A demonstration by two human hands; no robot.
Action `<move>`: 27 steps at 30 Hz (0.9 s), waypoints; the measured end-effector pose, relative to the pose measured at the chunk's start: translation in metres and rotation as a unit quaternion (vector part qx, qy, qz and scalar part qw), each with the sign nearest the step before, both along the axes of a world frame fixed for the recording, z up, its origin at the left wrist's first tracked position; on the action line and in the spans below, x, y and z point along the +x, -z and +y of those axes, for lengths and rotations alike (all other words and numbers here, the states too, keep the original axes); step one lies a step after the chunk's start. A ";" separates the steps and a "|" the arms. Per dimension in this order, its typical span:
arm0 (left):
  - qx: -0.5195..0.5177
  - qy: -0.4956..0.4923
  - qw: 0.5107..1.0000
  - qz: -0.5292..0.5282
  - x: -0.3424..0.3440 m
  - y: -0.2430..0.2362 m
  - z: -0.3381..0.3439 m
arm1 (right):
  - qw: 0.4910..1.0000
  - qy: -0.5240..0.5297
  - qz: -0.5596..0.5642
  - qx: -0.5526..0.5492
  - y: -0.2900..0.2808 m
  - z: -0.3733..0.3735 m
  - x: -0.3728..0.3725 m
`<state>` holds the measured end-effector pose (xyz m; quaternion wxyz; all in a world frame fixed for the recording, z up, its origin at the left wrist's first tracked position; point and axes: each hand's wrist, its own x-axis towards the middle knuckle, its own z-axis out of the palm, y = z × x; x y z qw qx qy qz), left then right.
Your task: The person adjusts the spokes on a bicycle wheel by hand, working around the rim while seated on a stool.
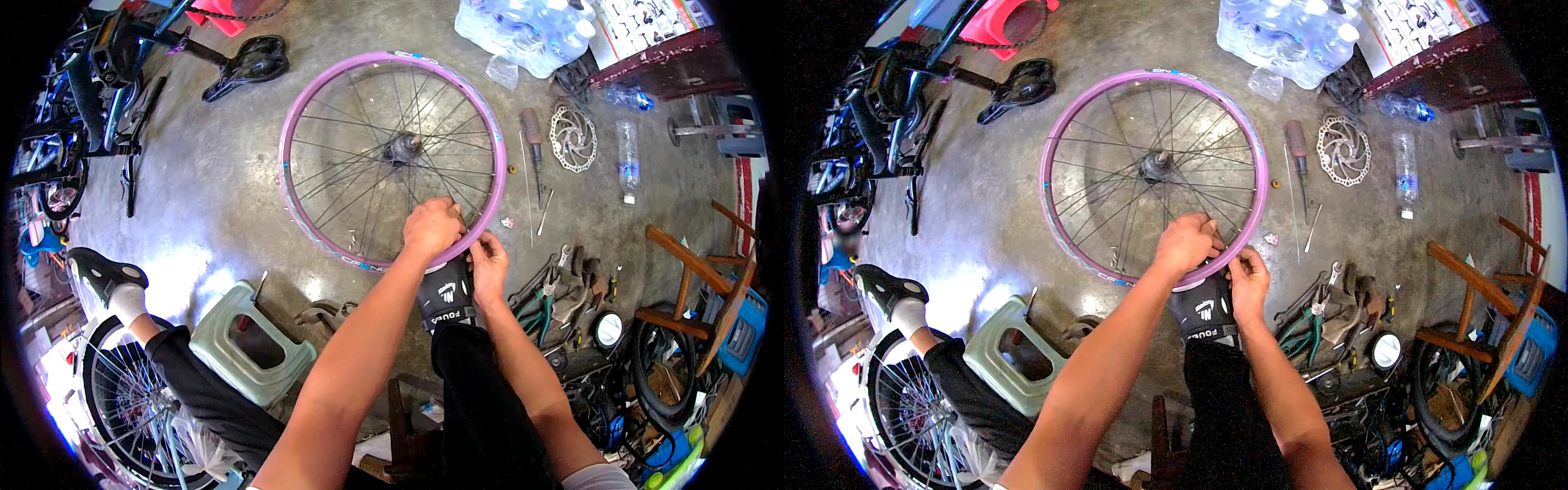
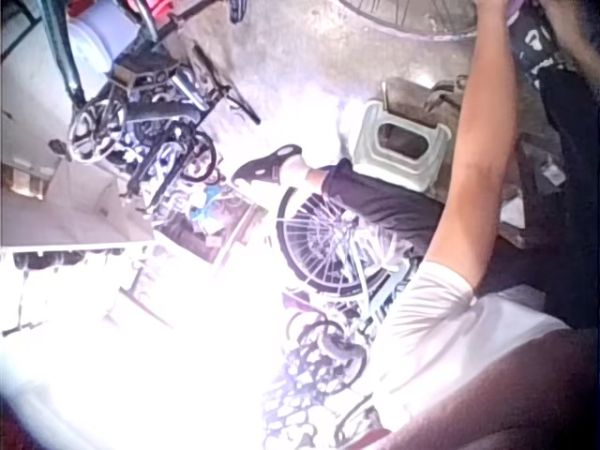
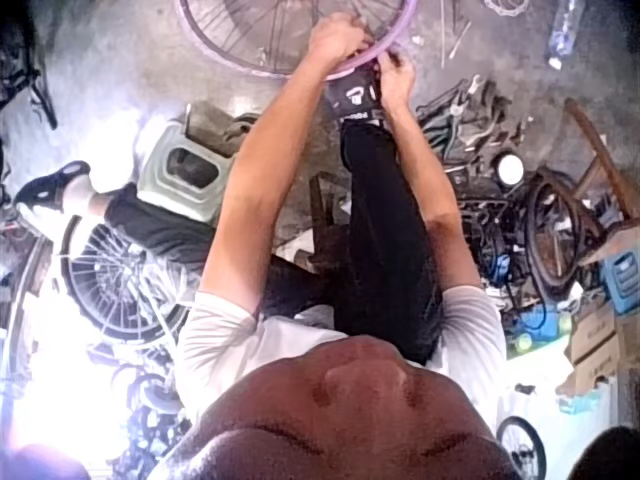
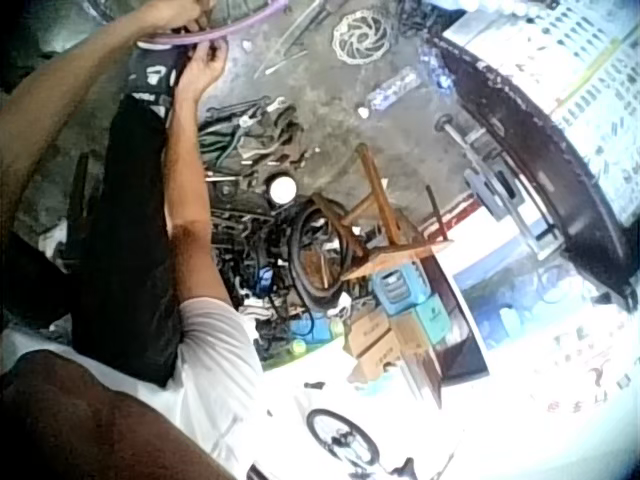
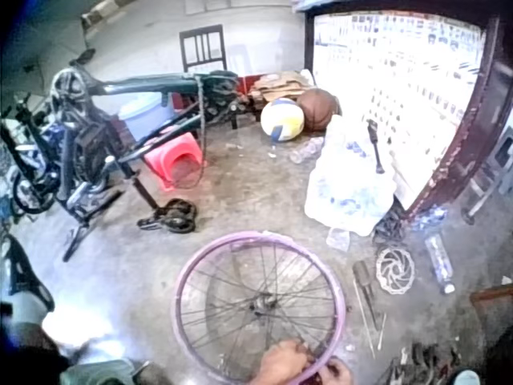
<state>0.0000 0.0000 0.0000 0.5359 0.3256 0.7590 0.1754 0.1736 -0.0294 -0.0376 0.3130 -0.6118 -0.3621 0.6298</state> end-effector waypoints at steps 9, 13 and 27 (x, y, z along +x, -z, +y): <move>-0.007 -0.003 1.000 0.005 -0.001 -0.002 0.000 | 1.000 -0.013 0.003 0.017 0.000 0.001 0.001; -0.017 0.004 0.999 0.031 -0.002 -0.015 0.004 | 0.999 -0.018 -0.027 0.007 -0.002 0.001 0.001; -0.022 -0.003 1.000 0.017 -0.004 -0.017 0.005 | 0.998 -0.038 -0.030 0.037 0.005 0.004 0.004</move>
